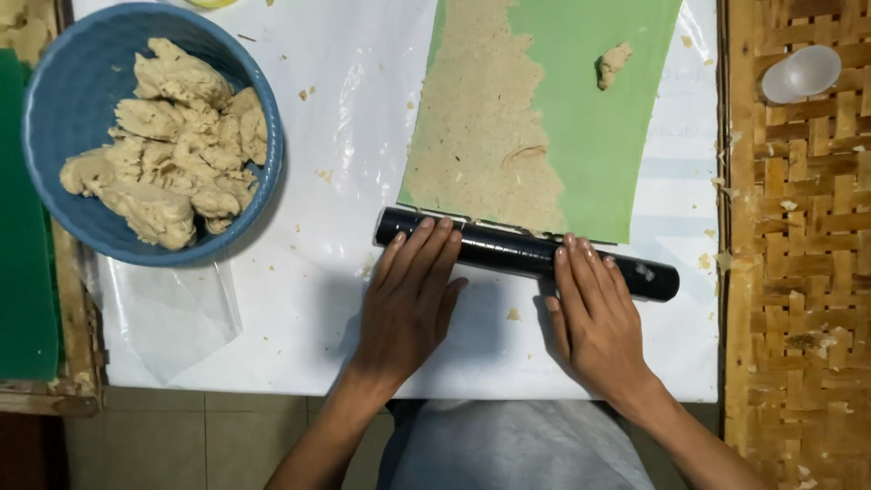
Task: Flattening dough onto a green leaf surface using a rolling pin tool and picking off small pieces.
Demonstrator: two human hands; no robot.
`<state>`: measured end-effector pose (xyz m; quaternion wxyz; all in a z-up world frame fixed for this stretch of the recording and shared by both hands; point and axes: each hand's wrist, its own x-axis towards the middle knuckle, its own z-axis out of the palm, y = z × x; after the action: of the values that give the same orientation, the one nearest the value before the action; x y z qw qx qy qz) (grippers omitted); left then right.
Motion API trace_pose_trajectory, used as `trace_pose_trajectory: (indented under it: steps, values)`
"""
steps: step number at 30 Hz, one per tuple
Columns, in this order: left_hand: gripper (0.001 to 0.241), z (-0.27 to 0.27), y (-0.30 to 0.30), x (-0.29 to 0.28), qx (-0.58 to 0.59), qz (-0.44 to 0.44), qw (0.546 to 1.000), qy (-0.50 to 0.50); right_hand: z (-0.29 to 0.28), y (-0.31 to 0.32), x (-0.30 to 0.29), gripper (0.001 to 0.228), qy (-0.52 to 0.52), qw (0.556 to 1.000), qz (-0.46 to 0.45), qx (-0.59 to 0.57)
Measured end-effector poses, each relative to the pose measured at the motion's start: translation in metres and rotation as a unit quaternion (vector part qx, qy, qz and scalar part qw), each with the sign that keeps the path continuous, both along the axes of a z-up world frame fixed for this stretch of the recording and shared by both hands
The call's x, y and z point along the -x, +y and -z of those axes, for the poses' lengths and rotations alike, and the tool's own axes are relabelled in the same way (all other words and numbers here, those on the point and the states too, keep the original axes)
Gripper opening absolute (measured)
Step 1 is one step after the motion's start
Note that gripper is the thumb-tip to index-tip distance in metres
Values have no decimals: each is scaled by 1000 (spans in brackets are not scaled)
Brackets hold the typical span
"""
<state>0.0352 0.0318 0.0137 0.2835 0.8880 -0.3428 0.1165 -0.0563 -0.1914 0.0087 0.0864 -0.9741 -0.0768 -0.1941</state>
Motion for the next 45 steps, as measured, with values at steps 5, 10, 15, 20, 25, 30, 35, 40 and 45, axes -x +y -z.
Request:
trace_pose_trajectory:
  steps: [5, 10, 15, 20, 25, 30, 35, 40, 45]
  values:
    - [57, 1, 2, 10, -57, -59, 996, -36, -26, 1, 15, 33, 41, 990, 2, -137]
    - [55, 21, 9, 16, -43, -67, 995, -58, -17, -5, 3, 42, 95, 979, 32, -179]
    - [48, 20, 11, 17, -17, -67, 996, -56, -35, 23, -20, 26, 107, 978, -22, -176]
    - [45, 12, 10, 15, -7, -65, 997, -48, -49, 37, -34, 18, 112, 983, -63, -134]
    - [44, 10, 9, 11, -14, -64, 996, -53, -29, 9, -36, 15, 130, 969, -81, -193]
    - [45, 3, 5, 7, -15, -55, 997, -46, -3, -49, -57, 10, 113, 968, 30, -222]
    - [44, 2, -3, 6, -30, -30, 998, -49, -16, -48, -80, 7, 109, 969, 24, -218]
    - [54, 1, -20, 5, -83, 53, 994, -38, -26, -51, -79, 7, 121, 969, 17, -216]
    - [50, 6, -35, -2, -102, 135, 985, -41, -42, -64, -73, 16, 131, 961, 34, -242]
